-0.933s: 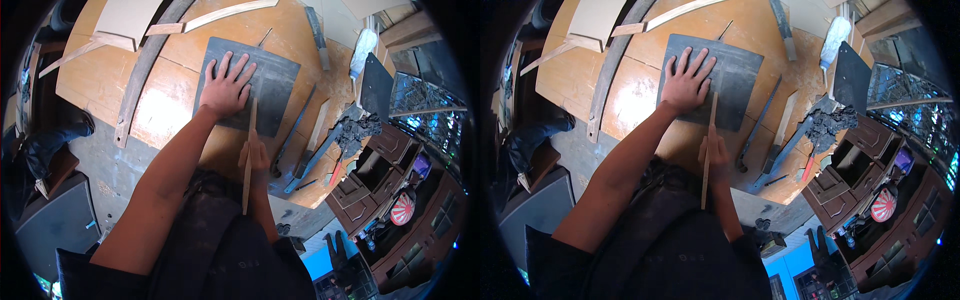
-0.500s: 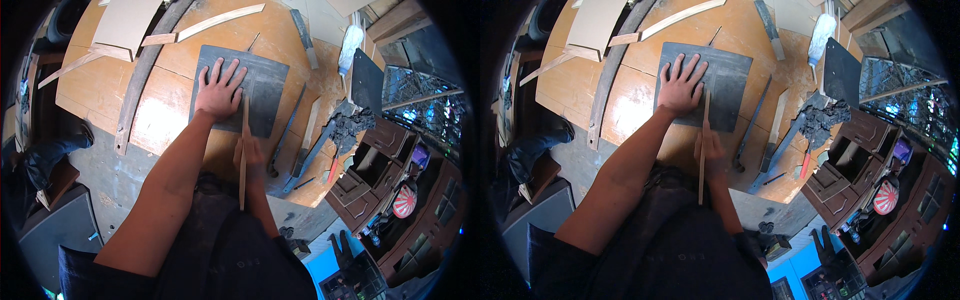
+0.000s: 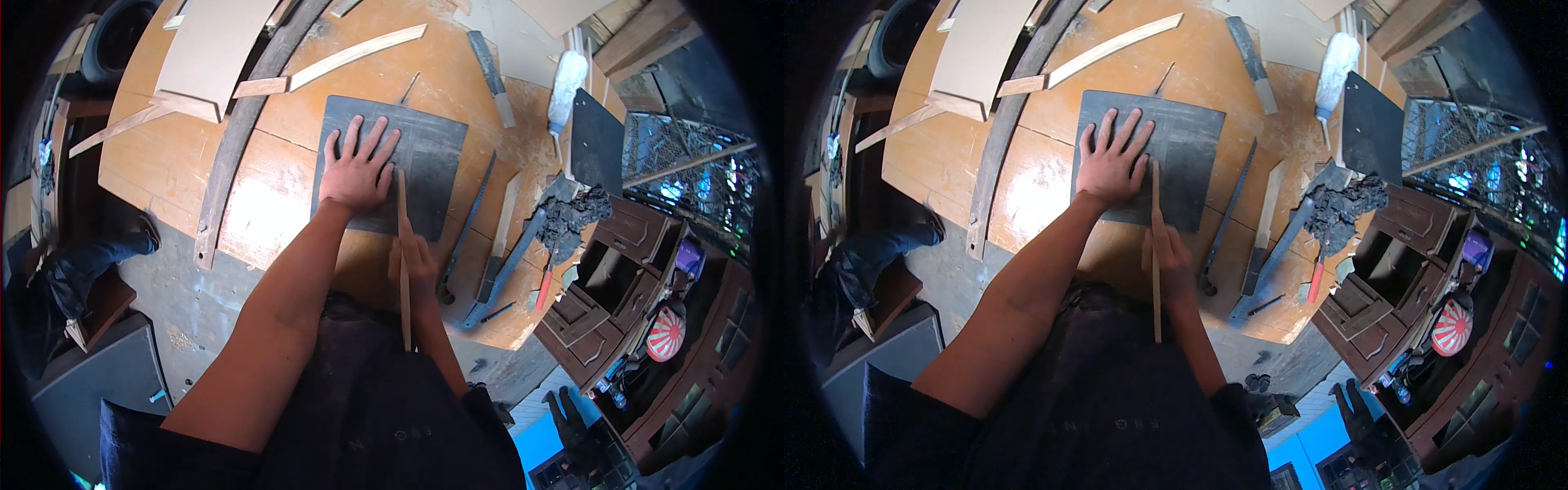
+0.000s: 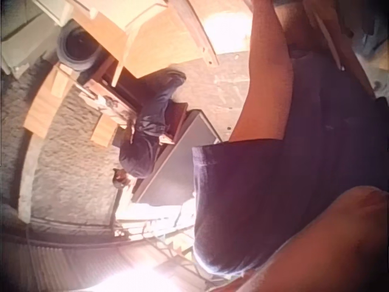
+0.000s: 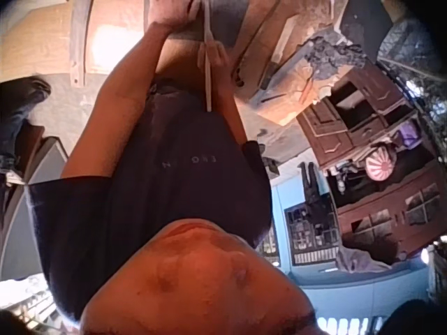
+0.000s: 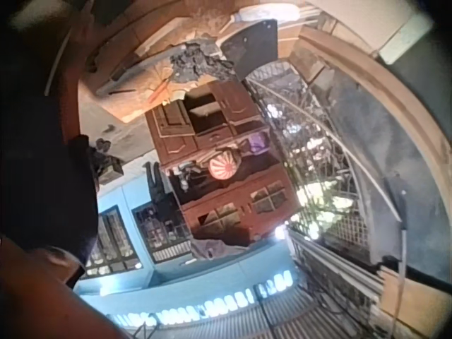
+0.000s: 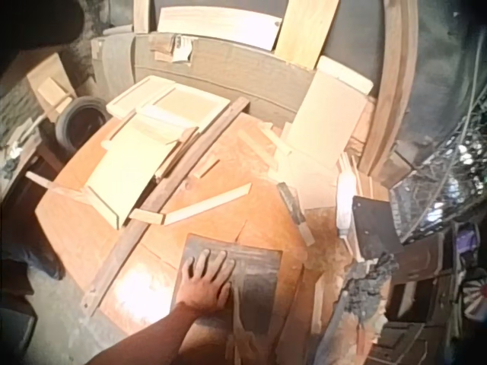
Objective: Cutting, filing, and sanding wood pieces to assemble a frame.
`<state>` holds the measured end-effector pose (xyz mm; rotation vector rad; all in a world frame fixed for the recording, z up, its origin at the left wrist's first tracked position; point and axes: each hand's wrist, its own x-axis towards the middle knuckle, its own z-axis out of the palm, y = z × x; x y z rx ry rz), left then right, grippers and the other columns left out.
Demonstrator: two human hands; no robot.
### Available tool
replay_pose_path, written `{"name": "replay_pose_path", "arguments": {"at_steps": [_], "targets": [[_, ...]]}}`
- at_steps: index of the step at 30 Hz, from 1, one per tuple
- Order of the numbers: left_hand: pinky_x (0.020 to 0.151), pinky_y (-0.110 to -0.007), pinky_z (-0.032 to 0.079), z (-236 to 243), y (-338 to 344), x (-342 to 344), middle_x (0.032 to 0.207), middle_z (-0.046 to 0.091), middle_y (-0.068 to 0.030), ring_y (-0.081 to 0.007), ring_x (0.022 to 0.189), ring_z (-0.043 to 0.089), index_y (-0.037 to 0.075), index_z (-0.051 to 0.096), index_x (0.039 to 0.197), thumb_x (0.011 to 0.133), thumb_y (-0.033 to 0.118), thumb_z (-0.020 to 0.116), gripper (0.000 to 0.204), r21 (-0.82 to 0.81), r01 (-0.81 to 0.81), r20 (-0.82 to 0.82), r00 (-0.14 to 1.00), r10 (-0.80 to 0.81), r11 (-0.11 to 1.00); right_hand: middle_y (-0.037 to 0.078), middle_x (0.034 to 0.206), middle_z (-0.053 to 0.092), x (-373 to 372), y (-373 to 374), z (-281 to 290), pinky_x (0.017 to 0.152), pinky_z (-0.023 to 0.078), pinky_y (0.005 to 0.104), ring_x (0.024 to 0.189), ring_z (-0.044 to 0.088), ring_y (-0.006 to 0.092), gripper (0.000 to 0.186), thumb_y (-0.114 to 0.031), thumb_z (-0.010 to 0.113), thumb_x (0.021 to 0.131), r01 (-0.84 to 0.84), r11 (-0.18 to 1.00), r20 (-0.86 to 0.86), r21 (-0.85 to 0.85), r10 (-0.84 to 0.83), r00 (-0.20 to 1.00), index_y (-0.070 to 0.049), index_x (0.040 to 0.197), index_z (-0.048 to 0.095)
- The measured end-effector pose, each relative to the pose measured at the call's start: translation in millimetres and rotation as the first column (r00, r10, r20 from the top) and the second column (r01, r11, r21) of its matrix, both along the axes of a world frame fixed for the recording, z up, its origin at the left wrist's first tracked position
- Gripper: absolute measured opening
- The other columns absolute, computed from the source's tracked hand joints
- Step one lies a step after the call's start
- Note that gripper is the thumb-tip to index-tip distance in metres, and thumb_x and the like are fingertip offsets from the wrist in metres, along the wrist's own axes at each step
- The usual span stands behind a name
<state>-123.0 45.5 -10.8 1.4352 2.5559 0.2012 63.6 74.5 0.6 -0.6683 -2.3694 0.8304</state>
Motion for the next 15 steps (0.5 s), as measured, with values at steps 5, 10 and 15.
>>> {"name": "replay_pose_path", "arguments": {"at_steps": [5,10,15], "targets": [[0.12,-0.06,0.01,-7.0,1.0,-0.8,0.167,0.022,0.0011,-0.0307,0.154,0.016,0.029,0.032,0.157,0.102,0.041,0.04,0.057,0.037,0.0,-0.029,1.0,0.001,0.999,0.017,0.081,0.061,-33.2,23.8,-7.1,0.058,0.053,0.0399,0.068,0.064,0.0312,0.032,0.0,0.062,0.092,0.034,0.997,0.004,0.069,-0.034,0.999,0.006,0.123,0.063],[0.12,-0.06,0.011,-7.6,0.8,-2.9,0.167,0.022,0.0008,-0.0305,0.153,0.018,0.029,0.033,0.157,0.102,0.041,0.04,0.057,0.047,-0.006,-0.048,0.999,0.008,0.999,0.016,0.081,0.058,-43.9,29.8,-6.5,0.056,0.053,0.0393,0.063,0.061,0.0324,0.034,-0.003,0.063,0.093,0.064,0.994,-0.012,0.09,-0.063,0.998,0.003,0.126,0.063],[0.12,-0.06,0.011,-1.8,-1.0,-0.8,0.167,0.022,0.001,-0.0302,0.153,0.018,0.029,0.032,0.157,0.102,0.041,0.041,0.057,0.03,-0.003,-0.052,0.999,0.005,1.0,0.017,0.083,0.059,4.5,-9.4,-3.4,0.056,0.054,0.0392,0.063,0.063,0.0298,0.034,-0.003,0.062,0.093,0.05,0.998,0.012,0.04,-0.05,0.999,0.002,0.127,0.063]]}}
